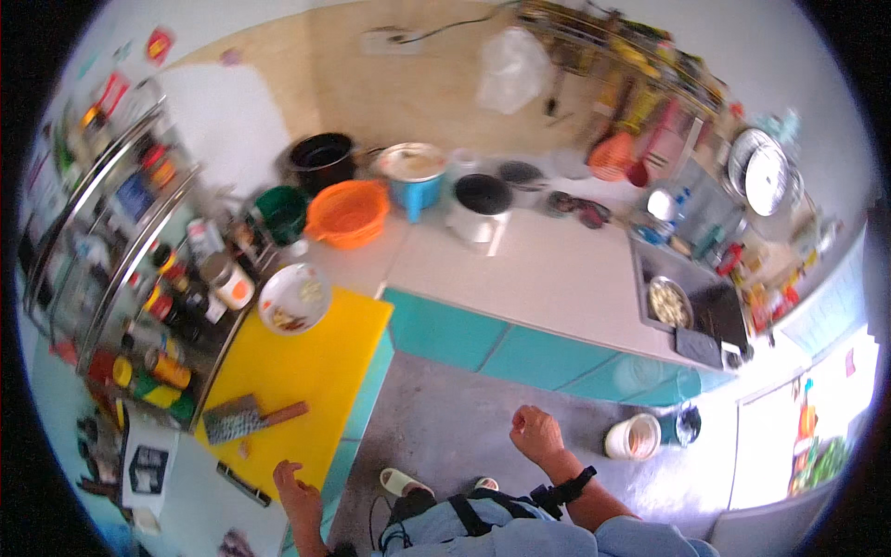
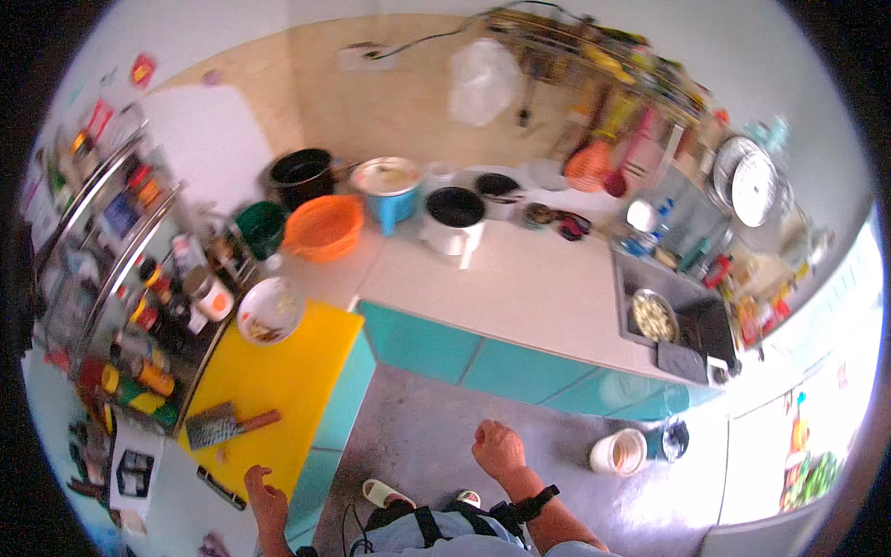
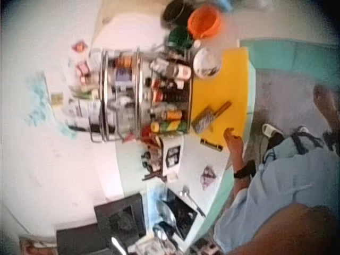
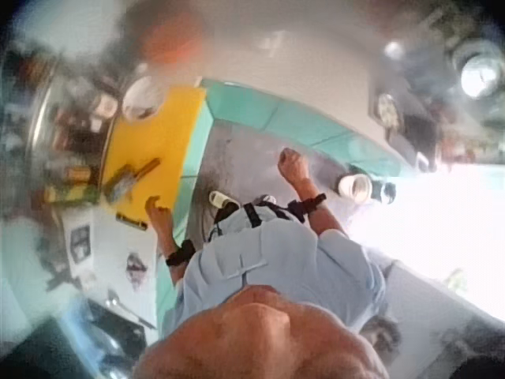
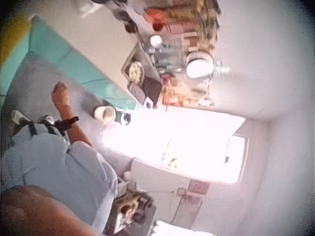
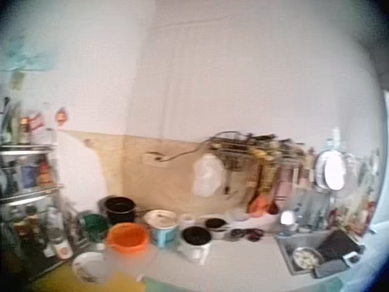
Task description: The person slices chilies and a small piece of ginger on a cutting board using a knife, places the sliced pieces into a bowl, and then washes chopped cabbage in a sink by hand before transferring the cabbage into a strainer.
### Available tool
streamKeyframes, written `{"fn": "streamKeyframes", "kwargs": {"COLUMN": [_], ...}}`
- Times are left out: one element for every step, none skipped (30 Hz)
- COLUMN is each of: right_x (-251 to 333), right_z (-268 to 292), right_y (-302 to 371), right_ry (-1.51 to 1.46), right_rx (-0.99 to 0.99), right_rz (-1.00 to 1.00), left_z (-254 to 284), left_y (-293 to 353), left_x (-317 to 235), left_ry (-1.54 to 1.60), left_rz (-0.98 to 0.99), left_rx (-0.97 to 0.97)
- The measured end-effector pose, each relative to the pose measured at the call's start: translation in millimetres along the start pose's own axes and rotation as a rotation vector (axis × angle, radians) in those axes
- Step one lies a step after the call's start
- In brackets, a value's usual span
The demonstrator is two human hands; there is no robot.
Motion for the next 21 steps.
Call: {"fn": "streamKeyframes", "kwargs": {"right_x": [-4.4, -16.3, -32.6, -46.3, -70.9, -104.6, -137.4, -168.7, -187.1, -203.7, -226.7, -248.1, -265.3, -277.8, -291.6, -306.1, -314.0, -321.8, -325.2, -327.4, -329.2], "right_z": [16.2, 32.9, 45.5, 54.1, 64.2, 67.6, 67.4, 63.9, 69.4, 73.1, 71.6, 70.0, 70.5, 65.3, 67.8, 68.9, 68.6, 67.3, 68.0, 67.8, 67.5], "right_y": [14.4, 31.5, 54.0, 74.1, 88.5, 101.9, 116.4, 132.4, 152.9, 172.6, 195.0, 214.5, 231.4, 247.8, 269.9, 295.4, 314.4, 331.3, 342.5, 353.3, 361.9], "right_ry": [0.135, 0.269, 0.421, 0.638, 0.497, 0.372, 0.273, 0.170, 0.237, 0.305, 0.322, 0.341, 0.395, 0.491, 0.317, 0.187, 0.095, 0.012, 0.019, 0.026, 0.030], "right_rx": [-0.137, -0.274, -0.362, -0.448, -0.457, -0.360, -0.264, -0.165, -0.237, -0.308, -0.281, -0.250, -0.239, -0.176, -0.339, -0.424, -0.487, -0.530, -0.566, -0.602, -0.640], "right_rz": [0.159, 0.220, 0.213, 0.222, 0.220, 0.057, -0.078, -0.196, -0.175, -0.137, -0.208, -0.272, -0.285, -0.313, -0.429, -0.568, -0.605, -0.659, -0.659, -0.666, -0.684], "left_z": [-10.6, -22.9, -30.2, -42.9, -55.9, -70.1, -93.8, -107.4, -122.7, -137.3, -151.3, -164.8, -178.3, -190.0, -199.1, -207.3, -213.7, -221.0, -226.5, -234.6, -242.5], "left_y": [4.1, 16.5, 22.6, 29.3, 32.3, 34.8, 33.0, 38.9, 45.6, 53.1, 62.5, 72.6, 83.0, 93.6, 104.0, 113.5, 119.9, 124.7, 124.0, 121.5, 116.4], "left_x": [-19.8, -41.5, -62.9, -79.9, -99.5, -119.1, -125.8, -147.6, -164.6, -181.7, -202.8, -224.8, -247.0, -267.3, -289.7, -309.0, -324.3, -337.1, -349.0, -359.6, -366.4], "left_ry": [-0.048, -0.101, -0.158, -0.122, -0.084, -0.044, -0.022, 0.015, 0.011, 0.013, -0.007, -0.022, 0.000, 0.007, 0.046, 0.063, 0.077, 0.087, 0.135, 0.180, 0.224], "left_rz": [-0.037, -0.073, -0.167, -0.198, -0.279, -0.354, -0.159, -0.236, -0.238, -0.232, -0.286, -0.341, -0.379, -0.410, -0.456, -0.486, -0.480, -0.474, -0.475, -0.481, -0.492], "left_rx": [0.026, 0.057, 0.069, 0.196, 0.300, 0.404, 0.573, 0.595, 0.635, 0.665, 0.661, 0.657, 0.709, 0.773, 0.801, 0.845, 0.855, 0.880, 0.840, 0.807, 0.780]}}
Point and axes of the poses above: each hand's wrist, its own y-axis away from the middle knuckle, its own z-axis out of the back of the hand, x = y × z, the point moved 6 cm from there along -y, towards the middle knuckle, and after that the axes turned 7 degrees about z, right-handed, at the moved point
